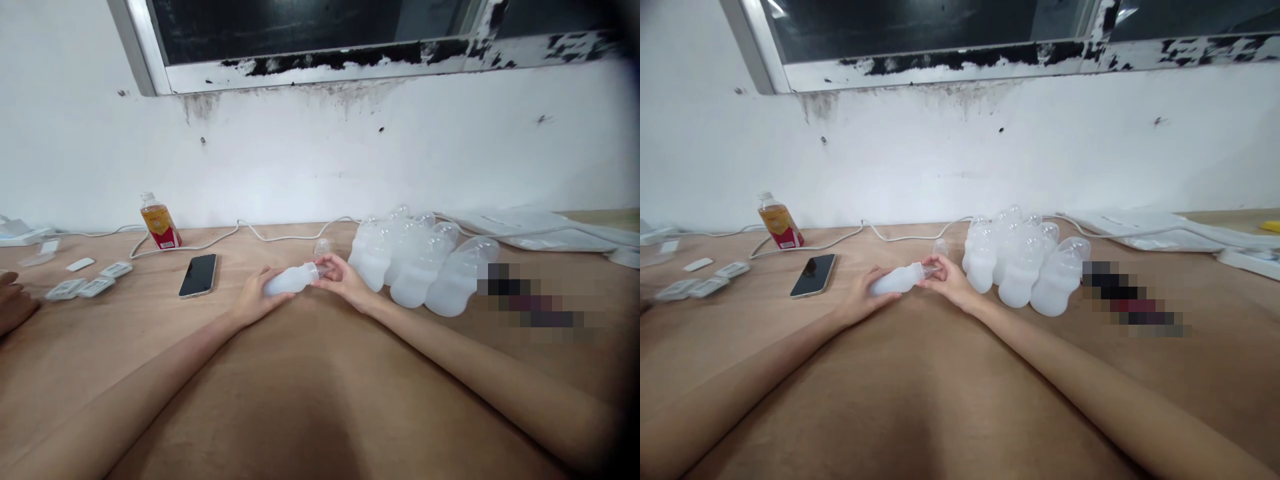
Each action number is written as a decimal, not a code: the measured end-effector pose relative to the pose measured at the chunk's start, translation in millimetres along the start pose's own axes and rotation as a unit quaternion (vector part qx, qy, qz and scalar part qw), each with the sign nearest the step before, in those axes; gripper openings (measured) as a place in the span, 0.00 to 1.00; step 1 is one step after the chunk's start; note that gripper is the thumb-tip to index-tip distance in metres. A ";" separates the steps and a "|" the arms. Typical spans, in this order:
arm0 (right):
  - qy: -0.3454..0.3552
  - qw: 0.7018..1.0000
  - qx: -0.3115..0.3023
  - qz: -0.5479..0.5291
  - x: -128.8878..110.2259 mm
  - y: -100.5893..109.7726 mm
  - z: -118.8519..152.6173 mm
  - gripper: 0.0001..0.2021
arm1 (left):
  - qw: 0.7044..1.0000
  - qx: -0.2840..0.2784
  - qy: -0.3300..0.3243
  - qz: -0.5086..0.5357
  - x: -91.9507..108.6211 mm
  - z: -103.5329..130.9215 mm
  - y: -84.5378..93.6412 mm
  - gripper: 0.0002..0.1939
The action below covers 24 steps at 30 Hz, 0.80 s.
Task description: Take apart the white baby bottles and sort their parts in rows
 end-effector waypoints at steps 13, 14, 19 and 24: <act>0.127 0.947 -0.098 0.279 -29.6 -3.3 2.1 0.15 | 0.995 0.006 0.044 0.088 -0.7 0.3 4.5 0.21; 0.132 0.942 -0.107 0.289 -31.2 -3.8 2.0 0.14 | 0.994 -0.001 0.046 0.095 -0.5 0.4 4.4 0.22; 0.095 0.943 -0.102 0.302 -30.5 -2.7 -0.4 0.19 | 0.995 -0.007 0.037 0.096 2.6 1.4 5.3 0.22; -0.050 0.959 -0.082 0.266 -10.8 1.4 -1.9 0.17 | 0.999 0.013 -0.035 0.039 11.3 2.7 6.2 0.23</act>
Point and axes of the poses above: each hand's wrist, its own z-axis away from the middle knuckle, its own y-axis out of the back of the hand, x = y × z, the point moved 5 cm from there along -z, towards the middle knuckle, and after that the axes turned 5 degrees about -x, right-handed, at the moved point
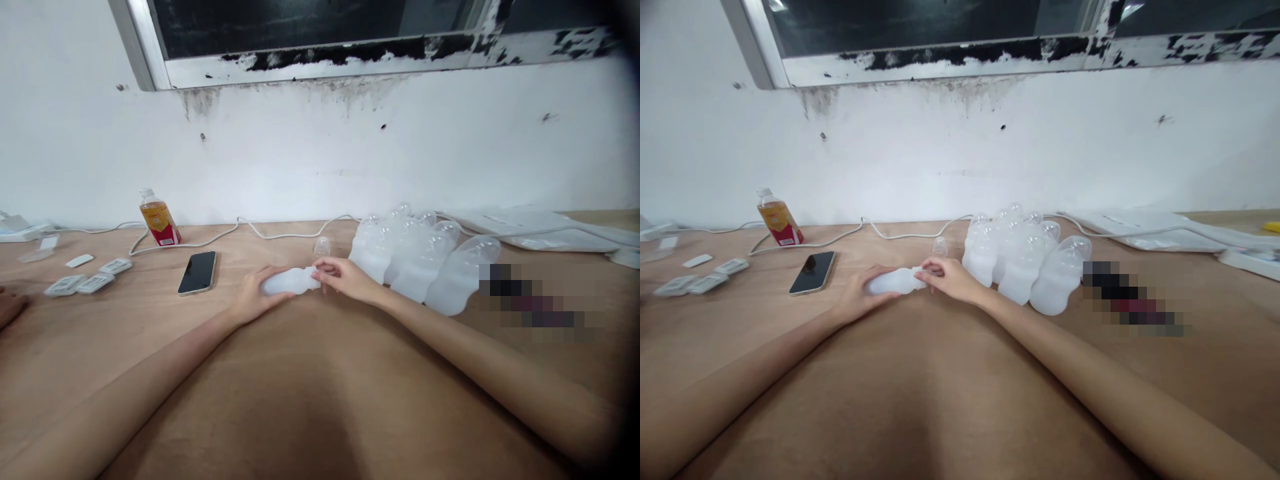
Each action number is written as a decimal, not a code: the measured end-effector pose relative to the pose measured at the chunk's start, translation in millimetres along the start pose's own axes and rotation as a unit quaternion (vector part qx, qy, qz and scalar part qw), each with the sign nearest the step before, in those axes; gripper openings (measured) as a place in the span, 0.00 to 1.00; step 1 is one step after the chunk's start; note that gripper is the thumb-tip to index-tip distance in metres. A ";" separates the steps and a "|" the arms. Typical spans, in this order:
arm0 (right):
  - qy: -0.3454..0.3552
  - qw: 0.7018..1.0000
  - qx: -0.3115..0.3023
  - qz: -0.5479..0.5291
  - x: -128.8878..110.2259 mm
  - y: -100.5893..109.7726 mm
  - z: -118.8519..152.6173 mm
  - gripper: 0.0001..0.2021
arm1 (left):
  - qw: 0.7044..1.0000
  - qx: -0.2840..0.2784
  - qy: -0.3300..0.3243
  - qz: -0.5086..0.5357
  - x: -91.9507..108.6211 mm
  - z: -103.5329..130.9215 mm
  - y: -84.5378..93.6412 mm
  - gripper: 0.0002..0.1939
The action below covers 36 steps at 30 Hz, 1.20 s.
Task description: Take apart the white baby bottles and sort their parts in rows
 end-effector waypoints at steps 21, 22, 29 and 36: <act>-0.056 0.995 -0.027 0.079 -1.0 -3.9 1.4 0.25 | 0.998 0.032 -0.035 -0.039 -0.9 2.0 0.2 0.21; -0.014 0.994 -0.008 0.111 -8.5 0.2 2.1 0.22 | 0.999 0.032 -0.026 -0.034 -1.0 1.7 0.8 0.21; 0.109 0.970 -0.013 0.217 -18.7 0.5 10.4 0.20 | 0.999 0.004 -0.037 -0.027 4.0 3.1 -1.7 0.22; 0.037 0.996 -0.022 0.074 -9.6 -7.9 11.2 0.15 | 0.989 0.006 -0.090 -0.113 4.8 8.6 -6.5 0.23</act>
Point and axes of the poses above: each hand's wrist, its own z-axis away from the middle knuckle, its own y-axis out of the back of the hand, x = y × z, the point moved 5 cm from there along -z, towards the middle knuckle, and after that the axes turned 5 degrees about -x, right-handed, at the moved point
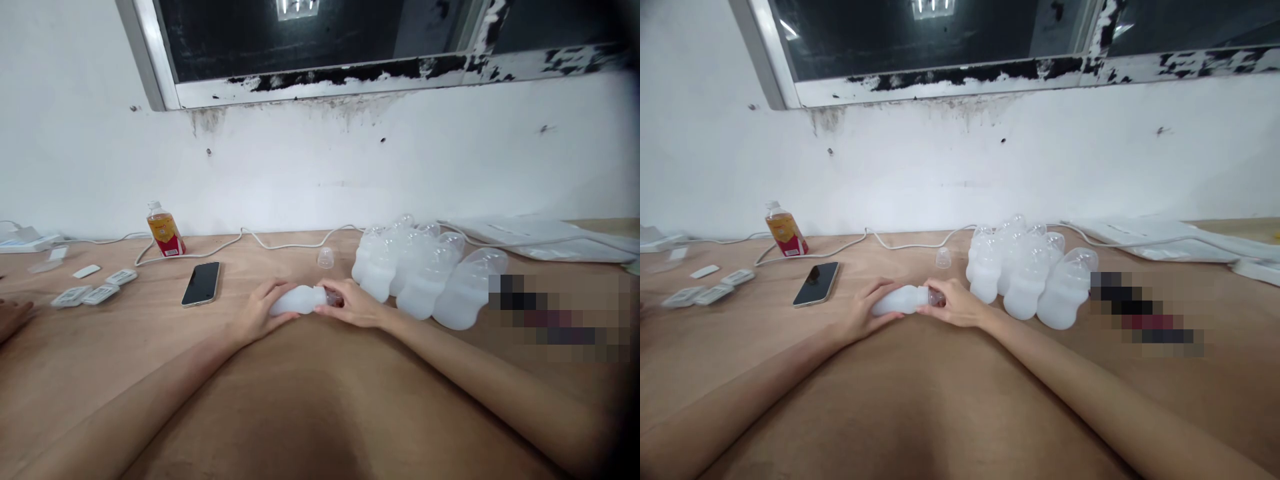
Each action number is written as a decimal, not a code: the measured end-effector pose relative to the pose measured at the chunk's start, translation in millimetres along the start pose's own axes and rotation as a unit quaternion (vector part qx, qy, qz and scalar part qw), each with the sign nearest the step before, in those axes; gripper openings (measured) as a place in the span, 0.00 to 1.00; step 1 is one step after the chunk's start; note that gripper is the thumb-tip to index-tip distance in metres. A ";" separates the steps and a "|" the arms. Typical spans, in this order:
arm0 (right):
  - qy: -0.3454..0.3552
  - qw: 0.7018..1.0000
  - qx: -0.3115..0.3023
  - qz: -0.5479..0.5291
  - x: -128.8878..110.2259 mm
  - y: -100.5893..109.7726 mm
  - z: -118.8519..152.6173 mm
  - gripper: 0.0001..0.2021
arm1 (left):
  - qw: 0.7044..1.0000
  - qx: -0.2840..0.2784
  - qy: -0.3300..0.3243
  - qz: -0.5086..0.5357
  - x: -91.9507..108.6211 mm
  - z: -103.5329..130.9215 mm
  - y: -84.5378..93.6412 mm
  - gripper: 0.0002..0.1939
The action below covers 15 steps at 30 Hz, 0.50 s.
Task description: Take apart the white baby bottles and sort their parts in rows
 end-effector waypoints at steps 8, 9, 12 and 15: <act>-0.189 0.913 -0.083 -0.353 11.9 -20.6 -6.6 0.19 | 0.994 0.056 -0.032 -0.092 4.9 2.8 0.0 0.20; -0.196 0.912 -0.089 -0.350 11.9 -20.7 -7.4 0.20 | 0.995 0.054 -0.017 -0.088 2.8 2.0 -1.3 0.20; -0.192 0.948 -0.064 -0.247 14.2 -14.6 -12.8 0.22 | 0.997 0.033 0.049 -0.059 -7.2 -1.7 -5.7 0.21; -0.135 0.985 0.076 -0.077 16.4 4.4 -24.3 0.22 | 0.991 0.037 0.124 -0.015 -18.2 -5.0 -3.9 0.21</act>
Point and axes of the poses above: each hand's wrist, its own z-axis away from the middle knuckle, its own y-axis out of the back of the hand, x = y × z, the point moved 5 cm from there along -z, towards the middle knuckle, and after that the axes turned 5 degrees about -x, right-handed, at the moved point
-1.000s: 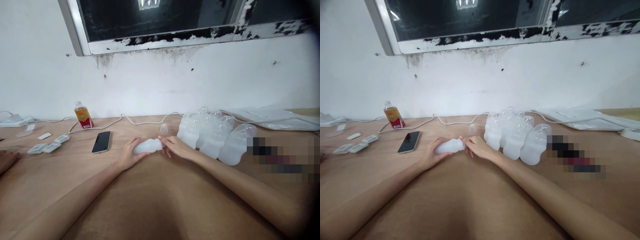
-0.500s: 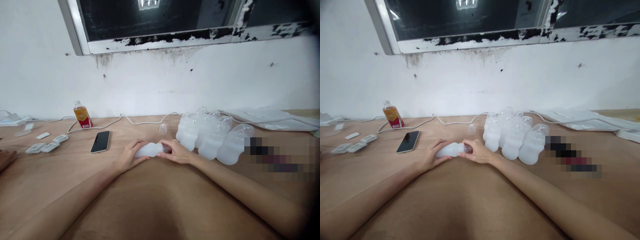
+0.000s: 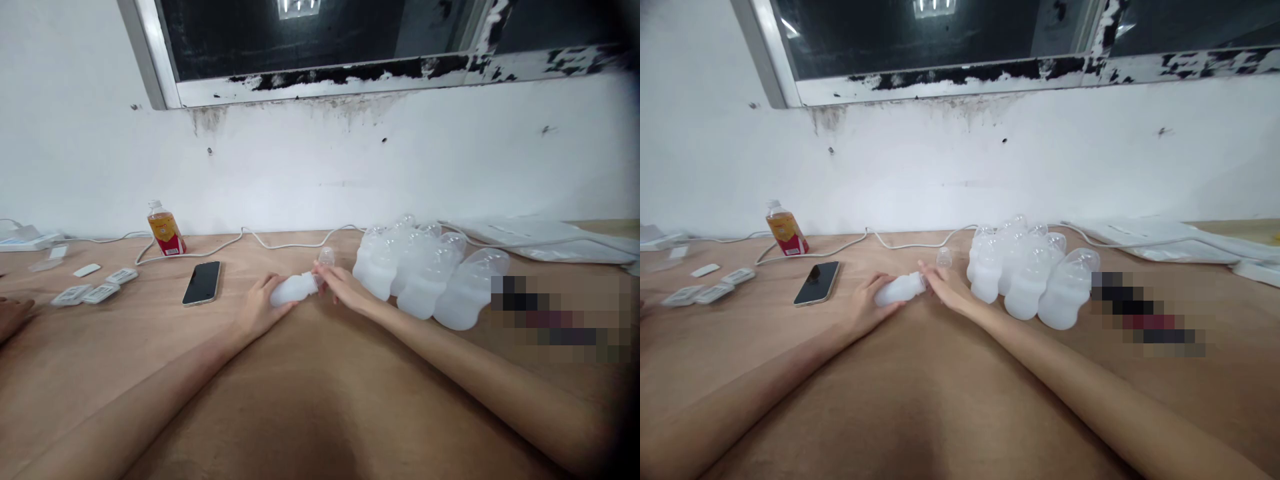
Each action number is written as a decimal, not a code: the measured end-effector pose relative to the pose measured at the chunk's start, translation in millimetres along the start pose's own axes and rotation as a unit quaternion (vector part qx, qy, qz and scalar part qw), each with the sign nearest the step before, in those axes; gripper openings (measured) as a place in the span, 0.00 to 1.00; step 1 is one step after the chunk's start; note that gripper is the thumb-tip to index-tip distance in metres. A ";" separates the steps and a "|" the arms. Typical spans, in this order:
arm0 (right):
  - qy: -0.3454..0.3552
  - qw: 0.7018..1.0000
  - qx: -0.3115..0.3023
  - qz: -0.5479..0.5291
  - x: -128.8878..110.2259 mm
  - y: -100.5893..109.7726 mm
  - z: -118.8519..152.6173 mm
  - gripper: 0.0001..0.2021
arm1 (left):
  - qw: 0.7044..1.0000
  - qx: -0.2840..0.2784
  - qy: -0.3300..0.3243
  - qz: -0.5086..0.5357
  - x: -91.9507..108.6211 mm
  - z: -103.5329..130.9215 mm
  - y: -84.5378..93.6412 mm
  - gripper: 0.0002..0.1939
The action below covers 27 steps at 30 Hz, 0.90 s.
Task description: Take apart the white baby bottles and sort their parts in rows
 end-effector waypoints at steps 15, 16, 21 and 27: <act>0.136 0.876 0.052 0.459 -9.8 -31.2 -6.9 0.18 | 0.964 0.041 0.185 0.187 -25.0 -3.5 4.5 0.20; 0.191 0.867 0.031 0.458 -18.8 -39.3 9.3 0.19 | 0.965 0.038 0.178 0.189 -23.6 -3.3 4.4 0.20; 0.311 0.864 -0.007 0.396 -43.9 -54.4 66.2 0.17 | 0.973 0.017 0.142 0.180 -17.9 -3.3 3.9 0.20; 0.319 0.890 -0.014 0.326 -42.5 -50.6 64.8 0.12 | 0.975 0.011 0.140 0.174 -17.9 -3.7 3.7 0.20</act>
Point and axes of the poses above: each hand's wrist, its own z-axis away from the middle knuckle, its own y-axis out of the back of the hand, x = y × z, the point moved 5 cm from there along -z, towards the middle knuckle, and after that the axes turned 5 degrees about -x, right-handed, at the moved point
